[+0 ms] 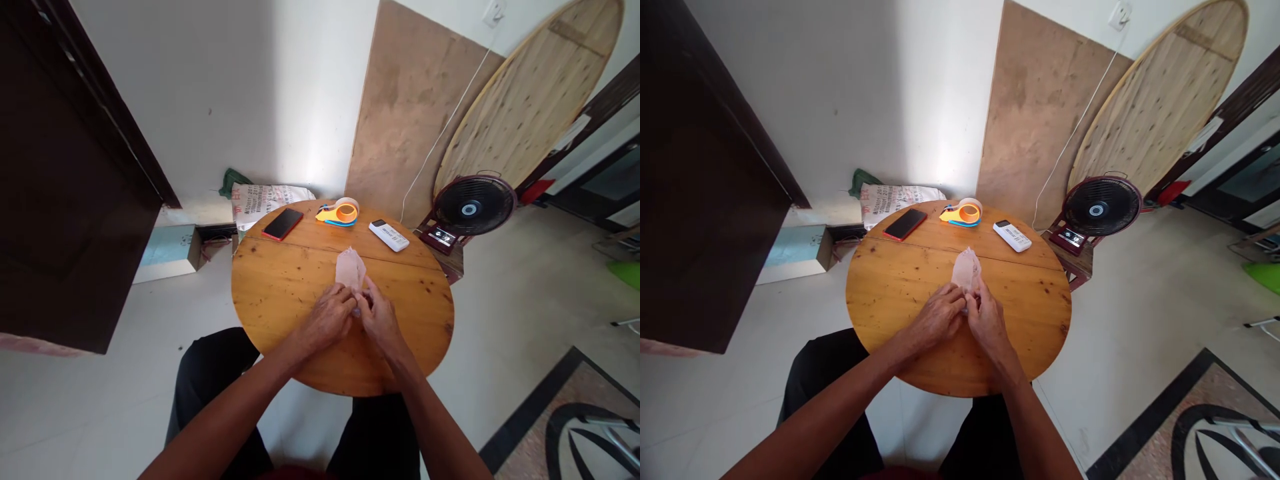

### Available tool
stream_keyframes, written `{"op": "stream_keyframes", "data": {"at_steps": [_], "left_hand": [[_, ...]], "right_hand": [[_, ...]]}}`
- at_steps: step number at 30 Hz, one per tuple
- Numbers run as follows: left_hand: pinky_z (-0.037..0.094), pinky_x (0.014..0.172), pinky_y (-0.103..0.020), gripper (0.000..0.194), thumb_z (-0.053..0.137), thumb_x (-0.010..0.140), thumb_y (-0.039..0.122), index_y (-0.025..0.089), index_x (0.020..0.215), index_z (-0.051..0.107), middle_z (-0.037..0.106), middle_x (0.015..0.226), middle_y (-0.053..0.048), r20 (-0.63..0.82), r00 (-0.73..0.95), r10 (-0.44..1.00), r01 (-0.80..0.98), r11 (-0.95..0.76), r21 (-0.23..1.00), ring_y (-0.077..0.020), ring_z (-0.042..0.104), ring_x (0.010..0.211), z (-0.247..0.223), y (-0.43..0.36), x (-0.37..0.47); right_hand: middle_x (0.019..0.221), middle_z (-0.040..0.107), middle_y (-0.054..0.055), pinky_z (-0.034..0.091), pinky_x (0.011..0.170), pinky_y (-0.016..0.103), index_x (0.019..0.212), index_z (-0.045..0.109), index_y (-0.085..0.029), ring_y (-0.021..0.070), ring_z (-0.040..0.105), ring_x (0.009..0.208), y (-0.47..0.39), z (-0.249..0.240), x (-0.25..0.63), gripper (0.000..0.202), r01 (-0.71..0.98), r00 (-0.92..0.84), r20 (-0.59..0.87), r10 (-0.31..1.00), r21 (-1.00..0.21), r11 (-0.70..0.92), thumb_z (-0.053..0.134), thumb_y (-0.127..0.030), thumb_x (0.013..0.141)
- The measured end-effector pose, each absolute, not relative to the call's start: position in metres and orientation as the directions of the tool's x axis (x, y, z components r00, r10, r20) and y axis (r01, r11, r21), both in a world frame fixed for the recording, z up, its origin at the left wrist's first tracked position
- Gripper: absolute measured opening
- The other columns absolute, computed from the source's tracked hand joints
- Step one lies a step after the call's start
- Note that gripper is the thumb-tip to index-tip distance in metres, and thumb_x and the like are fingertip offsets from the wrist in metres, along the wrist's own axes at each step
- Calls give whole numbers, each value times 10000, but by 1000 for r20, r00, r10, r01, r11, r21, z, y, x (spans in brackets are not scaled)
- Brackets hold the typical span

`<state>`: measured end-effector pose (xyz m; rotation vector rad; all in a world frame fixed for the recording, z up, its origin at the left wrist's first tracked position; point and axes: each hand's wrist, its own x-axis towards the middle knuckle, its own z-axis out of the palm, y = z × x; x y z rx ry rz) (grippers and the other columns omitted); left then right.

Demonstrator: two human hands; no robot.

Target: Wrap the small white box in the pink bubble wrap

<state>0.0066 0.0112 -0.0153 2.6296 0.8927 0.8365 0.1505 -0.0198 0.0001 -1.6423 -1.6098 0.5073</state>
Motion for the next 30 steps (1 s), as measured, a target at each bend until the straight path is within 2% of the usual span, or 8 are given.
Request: {"op": "stream_keyframes", "data": {"at_steps": [4, 9, 15, 17, 23, 25, 27, 30], "left_hand": [[420, 877, -411, 293, 504, 741, 103, 186, 1003, 605, 505, 1102, -99, 472, 562, 679, 500, -734, 460, -251, 450, 1009, -17, 7, 3], [440, 852, -317, 364, 490, 692, 48, 204, 1004, 593, 562, 996, -49, 471, 488, 735, 342, -657, 671, -185, 513, 950, -15, 7, -5], [419, 657, -238, 33, 546, 751, 186, 175, 778, 561, 544, 770, -2, 321, 282, 904, 419, -417, 807, -122, 503, 692, -15, 13, 3], [387, 611, -225, 122, 594, 752, 277, 170, 712, 549, 529, 714, 11, 246, 267, 932, 453, -346, 822, -113, 483, 653, -15, 18, 9], [341, 582, -223, 145, 608, 736, 271, 162, 660, 550, 537, 688, 18, 95, 331, 939, 519, -265, 813, -111, 482, 643, -12, 29, 16], [352, 593, -227, 105, 604, 723, 243, 162, 674, 559, 540, 695, 16, 69, 314, 947, 553, -242, 797, -117, 491, 654, -10, 29, 15], [372, 620, -237, 75, 605, 712, 227, 165, 687, 569, 550, 718, 10, 51, 307, 950, 590, -232, 773, -126, 507, 679, -7, 28, 15], [413, 697, -271, 65, 609, 710, 231, 170, 700, 590, 569, 782, -17, 78, 335, 939, 646, -289, 707, -163, 536, 778, -4, 27, 16]], "right_hand": [[1069, 680, 85, 473, 867, 338, 1335, 440, -162, 204, 628, 963, -23, 4, 161, 480, 657, 40, 197, 980, -744, 123, 407, -287, 872], [1064, 677, 64, 499, 794, 311, 1358, 405, -197, 178, 647, 857, -24, -3, 163, 516, 658, -21, 193, 981, -736, 159, 425, -232, 844], [1063, 669, 75, 482, 816, 360, 1386, 362, -208, 218, 630, 892, -28, -9, 151, 562, 812, -30, 235, 972, -561, 161, 447, -254, 833], [1063, 672, 84, 485, 791, 369, 1391, 355, -205, 230, 632, 873, -28, -9, 152, 581, 834, -16, 225, 974, -534, 137, 453, -254, 820], [1080, 658, 74, 506, 697, 304, 1392, 317, -195, 154, 630, 686, -20, -8, 170, 614, 505, -41, 122, 992, -854, 126, 423, -203, 787], [998, 670, 64, 497, 618, 282, 1309, 415, -179, 133, 598, 582, -11, -5, 177, 518, 414, 22, 97, 995, -907, 79, 441, -259, 798], [855, 671, 41, 460, 550, 259, 1093, 566, -171, 126, 562, 530, 3, 2, 184, 350, 477, 134, 123, 983, -878, 45, 467, -341, 803], [644, 619, 19, 364, 504, 235, 712, 606, -184, 136, 533, 538, 31, 15, 188, 281, 756, 189, 171, 967, -654, -32, 492, -428, 794]]}}
